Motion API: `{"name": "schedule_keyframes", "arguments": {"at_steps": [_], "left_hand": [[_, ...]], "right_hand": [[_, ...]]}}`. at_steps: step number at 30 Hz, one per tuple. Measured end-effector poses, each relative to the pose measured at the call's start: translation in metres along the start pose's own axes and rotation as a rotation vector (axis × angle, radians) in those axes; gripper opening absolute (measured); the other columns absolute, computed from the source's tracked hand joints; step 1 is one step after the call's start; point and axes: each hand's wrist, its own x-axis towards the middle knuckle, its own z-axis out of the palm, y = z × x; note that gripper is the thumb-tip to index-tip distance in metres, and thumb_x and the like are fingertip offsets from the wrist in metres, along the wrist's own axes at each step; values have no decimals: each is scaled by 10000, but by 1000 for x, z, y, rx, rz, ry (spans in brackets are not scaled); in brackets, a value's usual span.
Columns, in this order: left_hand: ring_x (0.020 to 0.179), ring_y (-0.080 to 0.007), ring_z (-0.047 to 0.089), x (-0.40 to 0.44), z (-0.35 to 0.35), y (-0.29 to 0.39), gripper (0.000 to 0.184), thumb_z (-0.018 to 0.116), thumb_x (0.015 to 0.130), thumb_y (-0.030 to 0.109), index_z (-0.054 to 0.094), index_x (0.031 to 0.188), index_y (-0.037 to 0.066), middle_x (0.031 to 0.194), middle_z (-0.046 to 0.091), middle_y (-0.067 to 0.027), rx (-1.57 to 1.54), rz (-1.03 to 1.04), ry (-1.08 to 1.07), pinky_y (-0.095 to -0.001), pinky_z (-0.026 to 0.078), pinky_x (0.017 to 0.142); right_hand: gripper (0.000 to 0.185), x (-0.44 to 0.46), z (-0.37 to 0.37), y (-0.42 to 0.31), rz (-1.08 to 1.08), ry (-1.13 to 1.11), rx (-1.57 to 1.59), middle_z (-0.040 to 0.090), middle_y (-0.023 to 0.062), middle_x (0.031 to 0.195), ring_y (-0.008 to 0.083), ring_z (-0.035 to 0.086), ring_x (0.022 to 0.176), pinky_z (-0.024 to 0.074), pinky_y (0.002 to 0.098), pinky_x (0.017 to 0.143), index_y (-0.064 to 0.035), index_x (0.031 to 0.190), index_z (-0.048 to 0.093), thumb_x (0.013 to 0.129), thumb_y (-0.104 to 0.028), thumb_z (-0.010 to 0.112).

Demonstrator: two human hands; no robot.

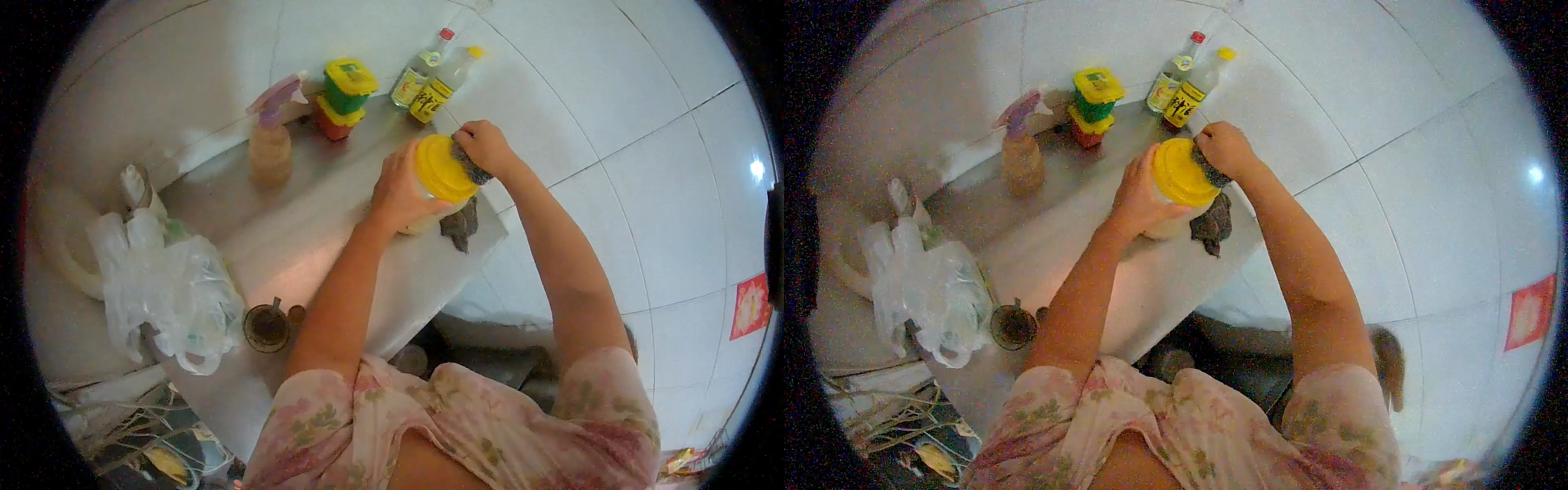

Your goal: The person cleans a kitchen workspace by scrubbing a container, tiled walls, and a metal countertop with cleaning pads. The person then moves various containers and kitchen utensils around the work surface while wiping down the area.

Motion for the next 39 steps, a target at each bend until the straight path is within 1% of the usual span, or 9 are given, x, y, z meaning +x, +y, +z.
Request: {"name": "schedule_keyframes", "arguments": {"at_steps": [9, 16, 18, 22, 28, 31, 34, 37, 39], "left_hand": [[1216, -369, 362, 1, 1, 3, 1054, 858, 519, 319, 271, 1352, 52, 1297, 408, -192, 9, -2, 18, -443, 325, 1024], [1241, -364, 340, 1, 6, 0, 1070, 863, 515, 291, 254, 1357, 37, 1333, 374, -198, 40, -16, -6, -437, 303, 1045], [1241, -365, 334, 2, 7, -2, 1064, 859, 523, 295, 250, 1358, 40, 1333, 369, -201, 39, 10, 4, -441, 307, 1041], [1245, -368, 329, 2, 6, -7, 1054, 855, 530, 275, 248, 1358, 37, 1341, 361, -201, 12, 19, 5, -440, 300, 1047], [1234, -380, 333, 2, 11, -16, 1027, 841, 538, 223, 250, 1358, 45, 1340, 361, -195, 34, 53, 33, -441, 298, 1045], [1227, -382, 339, 5, 18, -32, 1037, 843, 532, 209, 241, 1361, 49, 1339, 363, -191, 63, 168, 82, -443, 300, 1040], [1225, -382, 342, 2, 11, -21, 1055, 850, 523, 215, 233, 1362, 48, 1336, 364, -192, 47, 124, 42, -443, 300, 1038], [1229, -382, 339, 1, 6, -8, 1072, 857, 514, 231, 229, 1364, 45, 1334, 363, -199, 1, 52, 14, -442, 297, 1041], [1232, -382, 335, 2, 5, -6, 1081, 860, 512, 242, 226, 1365, 42, 1334, 361, -204, -7, 40, 2, -442, 297, 1042]], "right_hand": [[224, -72, 1, 5, 181, 159, 64, 641, 214, 848, 372, 621, 788, 490, 409, 721, -14, 882, 669, 824, -200, 559], [149, -114, -1, -1, -316, 318, -38, 588, 143, 814, 329, 568, 773, 475, 398, 675, -28, 901, 649, 760, -71, 633], [142, -116, 3, -5, -324, 342, -67, 575, 138, 795, 327, 556, 751, 470, 402, 655, -36, 879, 642, 738, -51, 636], [220, -122, 9, -19, -308, 328, -86, 591, 129, 847, 320, 561, 785, 478, 388, 657, -25, 893, 631, 677, 14, 650], [127, -105, 18, -76, -319, 291, -213, 565, 128, 824, 317, 557, 767, 476, 404, 651, -57, 775, 591, 667, -60, 658], [144, -80, 14, -105, -207, 205, -316, 574, 153, 822, 332, 572, 790, 491, 408, 688, -32, 814, 621, 695, -109, 595], [128, -86, 10, -91, -217, 123, -287, 588, 154, 858, 332, 577, 794, 491, 418, 703, -42, 822, 636, 721, -114, 605], [105, -107, 13, -48, -286, 282, -129, 587, 117, 834, 295, 569, 803, 481, 388, 655, -77, 834, 633, 729, -84, 626], [126, -97, -10, -27, -133, 260, -15, 590, 114, 822, 306, 566, 818, 469, 385, 673, -83, 860, 639, 736, -72, 621]]}}
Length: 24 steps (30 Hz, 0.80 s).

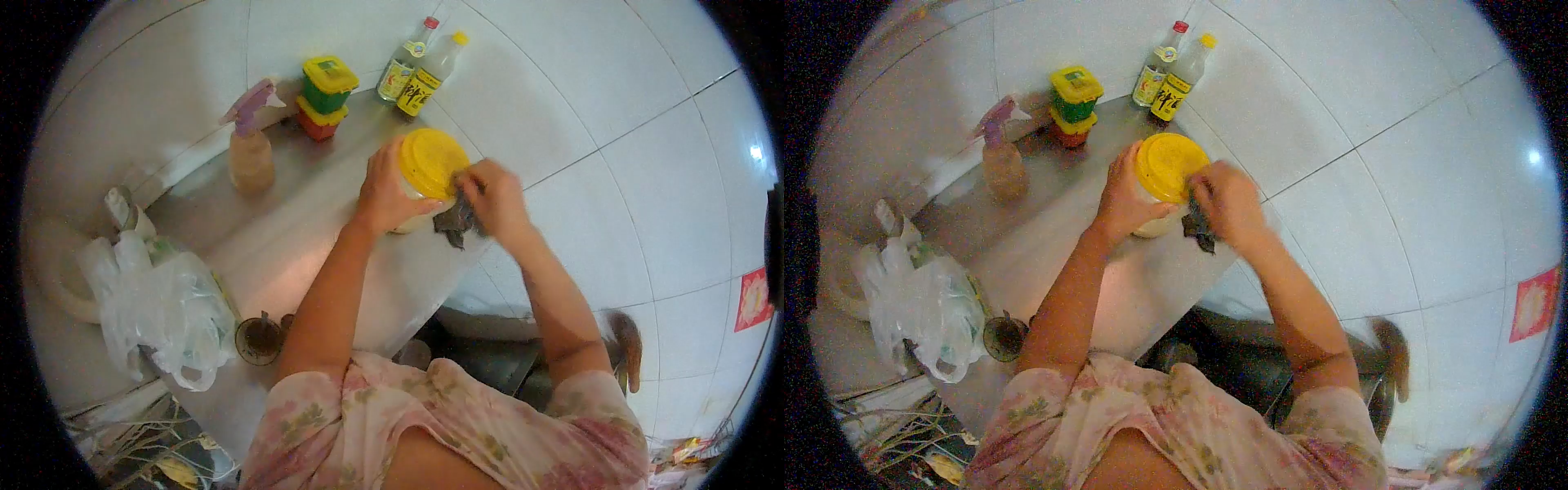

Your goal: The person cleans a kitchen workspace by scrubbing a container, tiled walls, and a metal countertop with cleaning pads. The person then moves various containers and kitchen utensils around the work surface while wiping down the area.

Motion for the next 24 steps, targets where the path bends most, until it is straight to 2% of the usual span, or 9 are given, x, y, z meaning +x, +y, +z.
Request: {"name": "schedule_keyframes", "arguments": {"at_steps": [1, 4, 5, 7, 13, 14, 18, 21, 24], "left_hand": [[1232, -383, 334, 0, -1, 0, 1084, 860, 512, 248, 224, 1365, 40, 1333, 361, -206, 3, 3, -8, -443, 297, 1042], [1234, -382, 332, 2, 3, 0, 1084, 860, 514, 257, 223, 1364, 42, 1334, 359, -207, 46, -4, -17, -445, 298, 1042], [1235, -382, 331, 4, 5, -1, 1082, 859, 516, 258, 224, 1364, 43, 1335, 359, -207, 64, -8, -9, -445, 298, 1042], [1234, -385, 330, 7, 2, -3, 1074, 857, 518, 265, 228, 1360, 43, 1335, 358, -207, 73, -11, -18, -447, 297, 1043], [1228, -393, 331, 2, -1, 6, 1054, 846, 531, 288, 234, 1349, 27, 1332, 360, -212, 20, -45, -23, -456, 294, 1043], [1225, -393, 334, 2, -1, 8, 1053, 845, 532, 291, 234, 1348, 24, 1331, 361, -213, 10, -77, -33, -458, 295, 1042], [1225, -386, 339, 0, 6, -3, 1064, 851, 519, 288, 239, 1347, 22, 1330, 363, -213, 77, 21, -27, -456, 297, 1040], [1229, -386, 336, -4, 2, -2, 1069, 853, 515, 292, 241, 1349, 19, 1330, 364, -213, 28, 7, -9, -450, 296, 1042], [1232, -388, 333, 3, -3, 3, 1069, 850, 521, 299, 241, 1353, 16, 1327, 369, -214, 18, -27, -21, -446, 294, 1045]], "right_hand": [[138, 8, -5, 5, 86, -8, 43, 591, 113, 816, 311, 564, 825, 463, 383, 683, -86, 873, 643, 739, -66, 618], [107, 23, 22, 1, -131, 143, 192, 577, 120, 788, 340, 545, 806, 432, 404, 708, -78, 840, 622, 736, -54, 616], [70, 17, 35, -16, -176, 129, 2, 570, 130, 788, 361, 523, 792, 408, 436, 720, -55, 810, 596, 744, -68, 617], [93, 35, 43, -17, -251, 127, 88, 570, 152, 785, 358, 534, 772, 408, 455, 668, -61, 775, 587, 719, -128, 619], [86, 50, 45, 36, -18, 47, -18, 575, 159, 789, 367, 536, 772, 418, 454, 680, -69, 785, 607, 743, -143, 614], [90, 35, 31, 16, -79, -60, -11, 564, 175, 780, 377, 531, 774, 418, 455, 698, -50, 797, 601, 772, -136, 599], [117, 55, 40, -14, -219, 30, 11, 579, 175, 788, 389, 538, 778, 417, 469, 687, -23, 818, 573, 797, -139, 576], [127, 68, 51, 28, 80, 27, -26, 584, 171, 790, 385, 545, 774, 418, 479, 670, -30, 824, 567, 798, -154, 582], [130, 32, 42, 3, -101, 68, -14, 581, 168, 779, 366, 554, 773, 423, 492, 664, -44, 791, 579, 764, -168, 601]]}}
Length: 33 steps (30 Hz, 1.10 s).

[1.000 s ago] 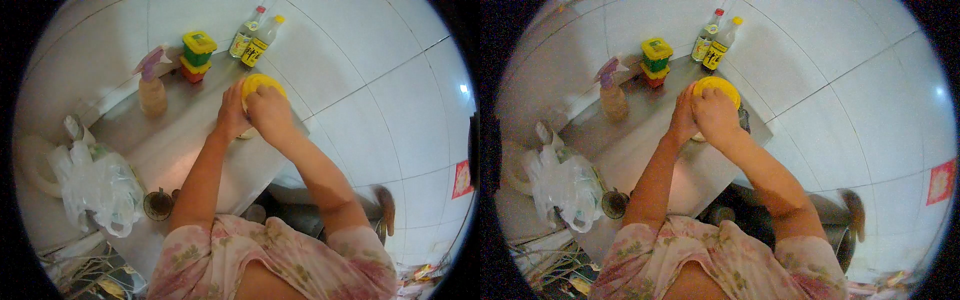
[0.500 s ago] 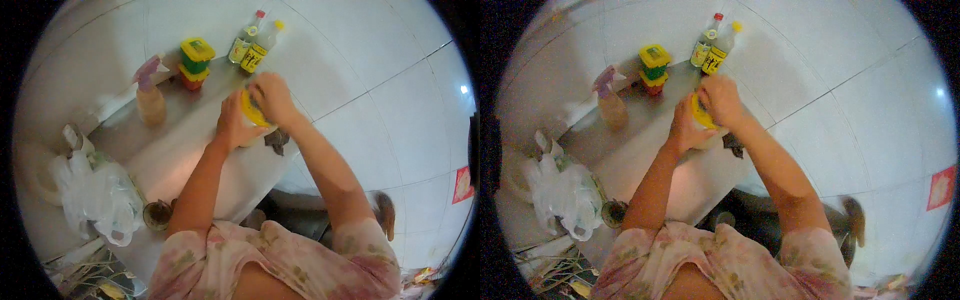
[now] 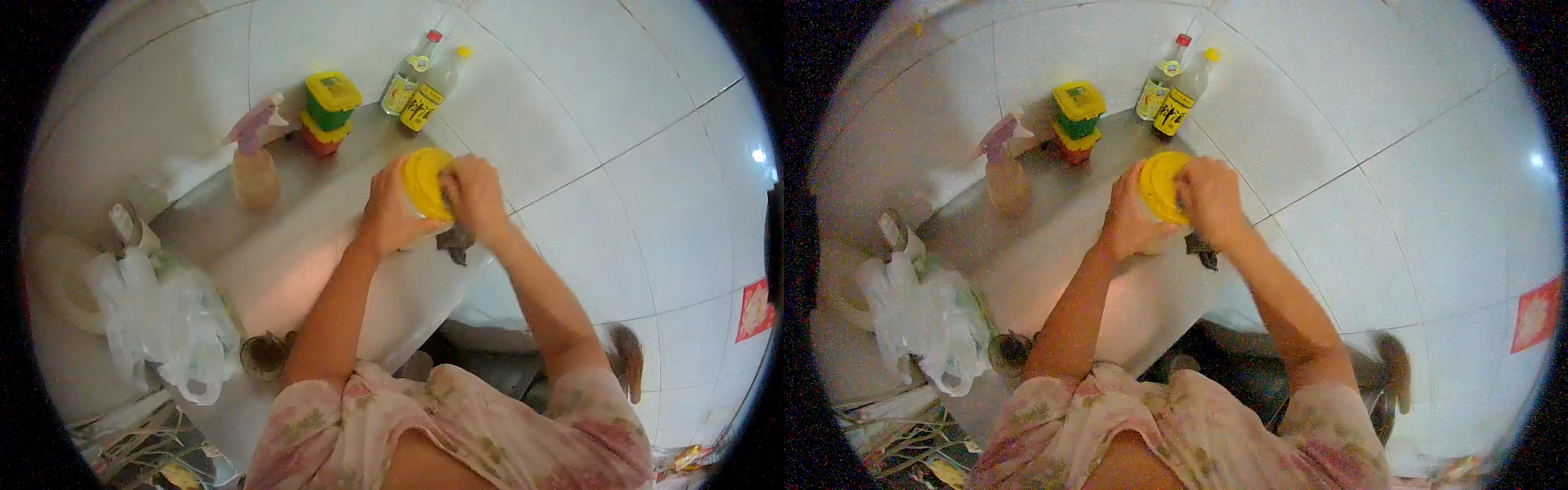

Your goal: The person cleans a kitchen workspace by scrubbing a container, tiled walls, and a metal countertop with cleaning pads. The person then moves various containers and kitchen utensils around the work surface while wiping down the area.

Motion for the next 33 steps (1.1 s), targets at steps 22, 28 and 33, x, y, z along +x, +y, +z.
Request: {"name": "schedule_keyframes", "arguments": {"at_steps": [22, 28, 33], "left_hand": [[1246, -390, 320, -2, 11, -6, 1056, 848, 511, 228, 249, 1358, 28, 1345, 355, -199, -48, 28, 46, -442, 283, 1058], [1252, -382, 317, -2, 9, -8, 1068, 853, 501, 232, 252, 1357, 18, 1358, 344, -198, -61, 29, 52, -437, 280, 1061], [1255, -378, 315, -2, 9, -8, 1070, 855, 499, 235, 252, 1356, 15, 1359, 343, -198, -68, 20, 48, -433, 277, 1064]], "right_hand": [[567, -16, -43, 0, -142, -407, 250, 358, 207, 1353, 424, 272, 1300, 184, 505, 1094, -86, 1240, 421, 736, -199, 656], [600, -11, -40, 14, -177, -447, 284, 340, 244, 1365, 402, 309, 1284, 243, 435, 1083, -42, 1280, 393, 735, -97, 636], [489, -8, -35, 1, -104, -351, 212, 465, 220, 1237, 391, 432, 1173, 353, 423, 996, -26, 1197, 450, 741, -74, 617]]}}
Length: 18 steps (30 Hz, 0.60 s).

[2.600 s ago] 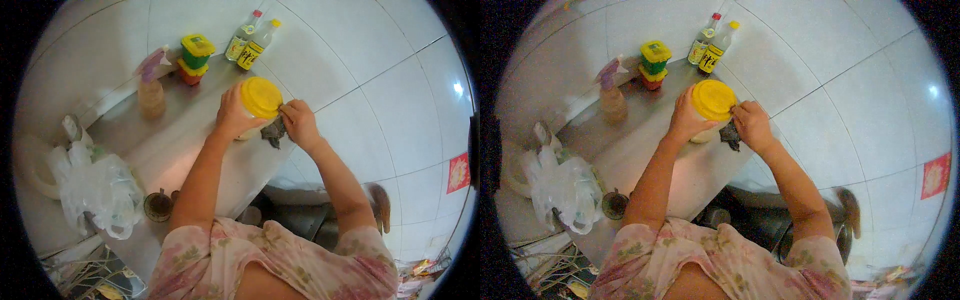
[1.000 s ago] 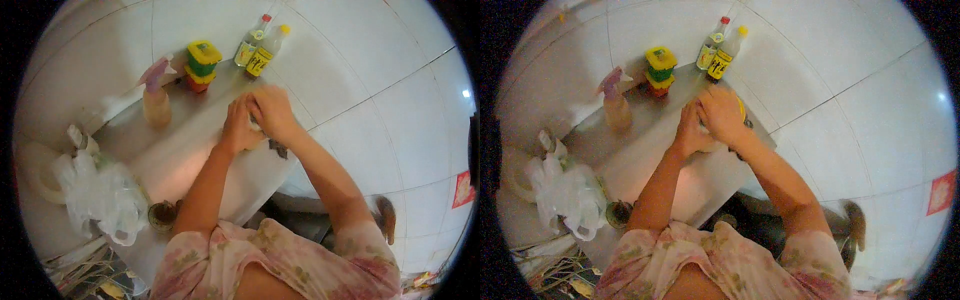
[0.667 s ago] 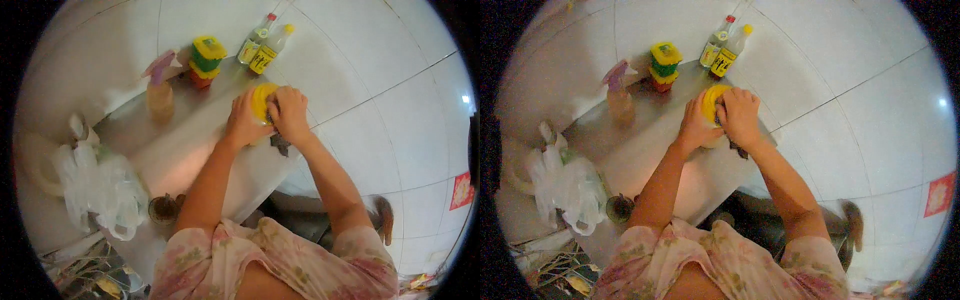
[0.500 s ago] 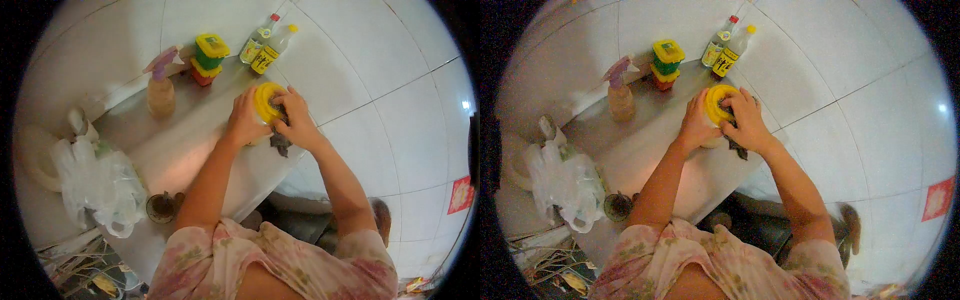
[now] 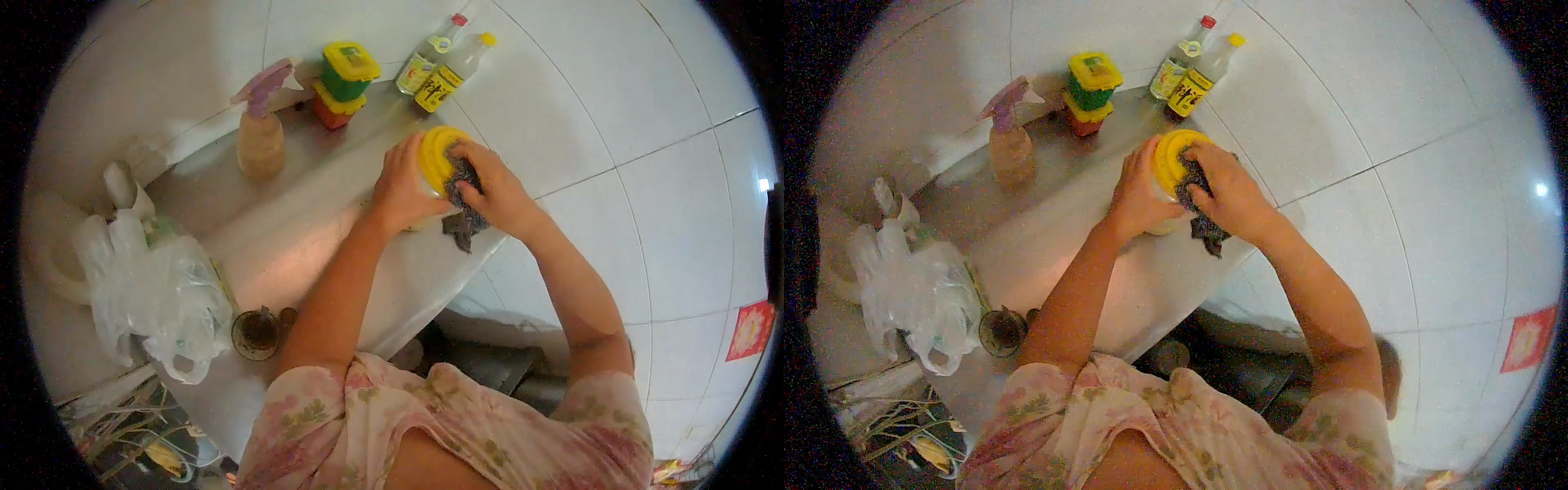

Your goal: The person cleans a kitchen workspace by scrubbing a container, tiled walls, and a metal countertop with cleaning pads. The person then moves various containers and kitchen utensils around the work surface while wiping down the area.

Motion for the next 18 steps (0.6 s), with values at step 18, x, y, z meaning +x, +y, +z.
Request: {"name": "schedule_keyframes", "arguments": {"at_steps": [18], "left_hand": [[1237, -377, 340, 2, 0, 2, 1044, 848, 528, 287, 262, 1347, 14, 1337, 365, -200, 46, 9, -2, -449, 283, 1053]], "right_hand": [[296, 13, 41, 20, 183, 387, -36, 553, 229, 1087, 401, 513, 1028, 414, 462, 878, -20, 1069, 558, 795, -130, 541]]}}
